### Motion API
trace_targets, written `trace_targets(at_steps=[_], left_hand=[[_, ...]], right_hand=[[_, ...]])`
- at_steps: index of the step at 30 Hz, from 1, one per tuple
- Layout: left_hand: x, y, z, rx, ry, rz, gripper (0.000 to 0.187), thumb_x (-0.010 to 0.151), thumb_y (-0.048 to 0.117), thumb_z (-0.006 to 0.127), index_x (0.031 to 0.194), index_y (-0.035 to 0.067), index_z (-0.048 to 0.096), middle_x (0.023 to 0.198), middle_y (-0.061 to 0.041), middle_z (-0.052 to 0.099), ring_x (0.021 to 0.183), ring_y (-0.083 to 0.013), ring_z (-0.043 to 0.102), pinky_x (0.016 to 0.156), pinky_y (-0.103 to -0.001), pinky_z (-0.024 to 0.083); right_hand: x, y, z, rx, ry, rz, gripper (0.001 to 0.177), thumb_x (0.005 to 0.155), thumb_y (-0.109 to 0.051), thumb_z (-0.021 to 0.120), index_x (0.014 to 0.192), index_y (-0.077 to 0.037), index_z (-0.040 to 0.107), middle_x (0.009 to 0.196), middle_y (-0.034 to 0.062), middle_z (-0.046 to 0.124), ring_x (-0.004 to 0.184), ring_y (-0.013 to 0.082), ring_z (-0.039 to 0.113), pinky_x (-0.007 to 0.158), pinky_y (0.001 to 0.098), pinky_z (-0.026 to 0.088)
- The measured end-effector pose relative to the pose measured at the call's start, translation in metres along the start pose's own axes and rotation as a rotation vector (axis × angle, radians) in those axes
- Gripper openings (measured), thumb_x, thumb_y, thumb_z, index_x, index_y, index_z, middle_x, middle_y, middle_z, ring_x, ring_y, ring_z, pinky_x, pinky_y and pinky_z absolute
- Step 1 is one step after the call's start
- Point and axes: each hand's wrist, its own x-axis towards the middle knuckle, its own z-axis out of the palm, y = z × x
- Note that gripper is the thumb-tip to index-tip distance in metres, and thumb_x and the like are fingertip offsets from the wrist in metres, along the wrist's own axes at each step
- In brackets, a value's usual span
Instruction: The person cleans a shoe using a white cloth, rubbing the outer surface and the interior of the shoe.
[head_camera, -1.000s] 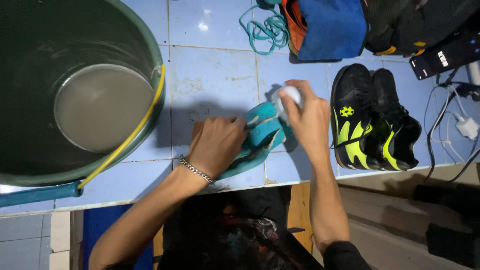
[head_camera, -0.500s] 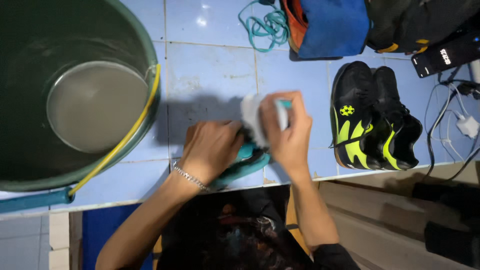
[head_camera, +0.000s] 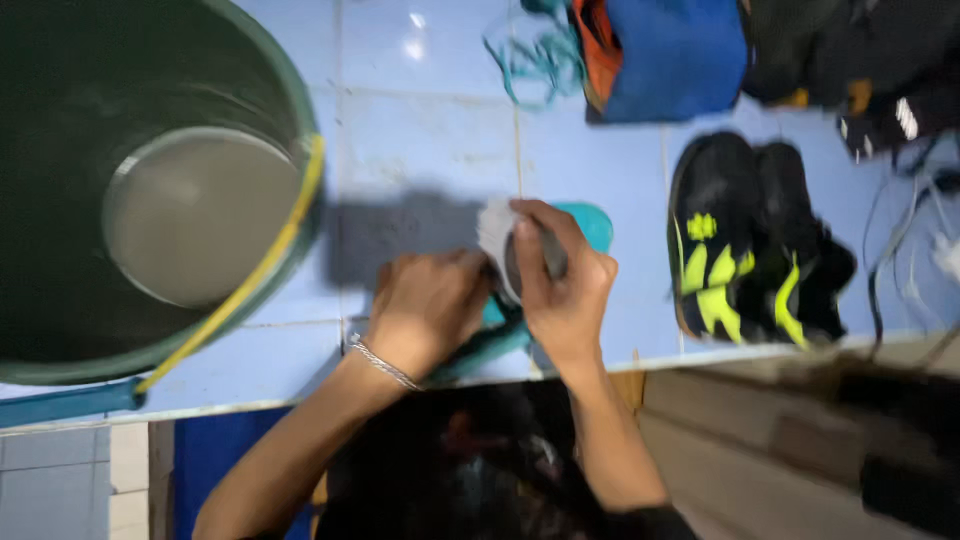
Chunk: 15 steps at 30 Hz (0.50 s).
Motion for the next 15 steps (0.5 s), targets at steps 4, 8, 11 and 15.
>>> trace_targets(at_steps=[4,8,11,15], left_hand=[[-0.005,0.000,0.000,-0.024,0.050,-0.031,0.023,0.090,0.033,0.055,0.089,0.015,0.070,0.069,-0.011,0.069,0.066,-0.0434,0.069,0.054,-0.055,0.055],[-0.002,0.003,-0.003,-0.032,0.078,0.024,0.018,0.088,0.030,0.058,0.082,0.015,0.066,0.068,-0.011,0.068,0.064,-0.0449,0.068,0.053,-0.055,0.054],[-0.003,0.002,0.009,0.006,0.085,0.015,0.018,0.088,0.031,0.058,0.081,0.016,0.066,0.064,-0.011,0.066,0.061,-0.0452,0.067,0.052,-0.055,0.053],[0.000,0.002,0.014,0.006,0.092,0.017,0.019,0.089,0.034,0.057,0.082,0.019,0.066,0.061,-0.010,0.065,0.060,-0.0432,0.068,0.052,-0.054,0.054]], right_hand=[[0.028,0.029,0.001,0.083,0.054,-0.079,0.014,0.101,-0.016,0.058,0.102,-0.007,0.069,0.096,0.0150,0.073,0.095,0.0362,0.070,0.089,0.0460,0.051],[0.011,0.014,-0.002,0.003,0.020,0.018,0.021,0.099,-0.027,0.059,0.101,-0.009,0.070,0.092,0.0147,0.072,0.094,0.0377,0.070,0.086,0.0456,0.052],[0.026,0.034,-0.003,0.007,0.005,0.030,0.018,0.100,-0.026,0.059,0.101,-0.012,0.071,0.092,0.0113,0.073,0.094,0.0356,0.070,0.086,0.0434,0.052],[0.004,0.002,-0.010,0.011,-0.082,0.062,0.017,0.094,-0.029,0.064,0.104,-0.018,0.073,0.093,0.0038,0.075,0.098,0.0299,0.071,0.089,0.0415,0.053]])
